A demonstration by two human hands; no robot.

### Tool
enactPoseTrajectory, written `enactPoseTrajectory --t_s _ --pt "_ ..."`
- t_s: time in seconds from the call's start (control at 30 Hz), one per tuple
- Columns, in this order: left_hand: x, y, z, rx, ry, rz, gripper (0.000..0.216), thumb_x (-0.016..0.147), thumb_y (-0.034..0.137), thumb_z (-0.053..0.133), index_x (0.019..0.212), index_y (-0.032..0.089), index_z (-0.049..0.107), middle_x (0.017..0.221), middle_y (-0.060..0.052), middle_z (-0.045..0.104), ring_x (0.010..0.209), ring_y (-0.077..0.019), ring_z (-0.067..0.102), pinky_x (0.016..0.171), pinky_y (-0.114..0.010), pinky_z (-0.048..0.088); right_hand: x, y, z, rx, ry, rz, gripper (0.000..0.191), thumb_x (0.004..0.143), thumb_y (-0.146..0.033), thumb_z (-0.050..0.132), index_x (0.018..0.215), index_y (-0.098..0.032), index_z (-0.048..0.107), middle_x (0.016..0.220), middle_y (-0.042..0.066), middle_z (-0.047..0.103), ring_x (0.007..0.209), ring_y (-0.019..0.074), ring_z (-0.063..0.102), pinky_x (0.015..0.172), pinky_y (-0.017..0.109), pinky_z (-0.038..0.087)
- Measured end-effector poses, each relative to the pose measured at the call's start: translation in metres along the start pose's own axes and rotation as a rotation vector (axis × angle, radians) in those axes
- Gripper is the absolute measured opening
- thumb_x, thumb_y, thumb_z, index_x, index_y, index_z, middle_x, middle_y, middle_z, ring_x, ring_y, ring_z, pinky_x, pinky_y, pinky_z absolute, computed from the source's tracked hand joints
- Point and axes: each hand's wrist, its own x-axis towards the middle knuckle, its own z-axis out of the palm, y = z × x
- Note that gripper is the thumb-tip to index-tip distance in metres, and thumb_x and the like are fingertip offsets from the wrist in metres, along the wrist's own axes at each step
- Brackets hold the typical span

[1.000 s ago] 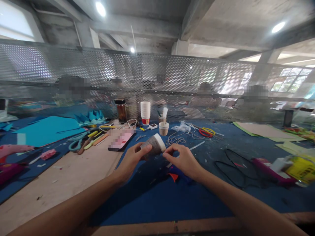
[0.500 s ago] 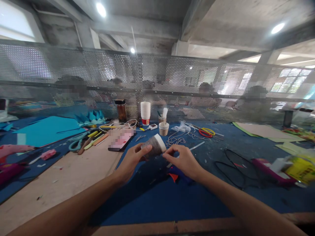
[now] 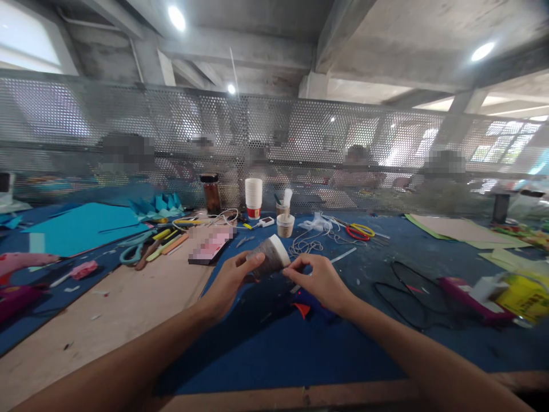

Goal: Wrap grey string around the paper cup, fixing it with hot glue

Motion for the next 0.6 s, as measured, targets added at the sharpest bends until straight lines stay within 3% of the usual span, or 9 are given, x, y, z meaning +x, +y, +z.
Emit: enactPoseTrajectory --t_s 0.6 --pt "-0.0018 0.0027 0.0021 -0.077 -0.082 -0.024 0.045 0.081 0.055 0.078 0.102 0.015 0.078 0.102 -0.013 0.078 0.101 -0.0296 0.07 0.081 -0.037 0.054 0.0007 0.0002 0.0011 -0.009 0.011 0.108 0.016 0.087 -0.03 0.075 0.073 -0.021 0.074 0.074 0.0 0.075 0.07 0.0167 0.068 0.068 0.029 0.048"
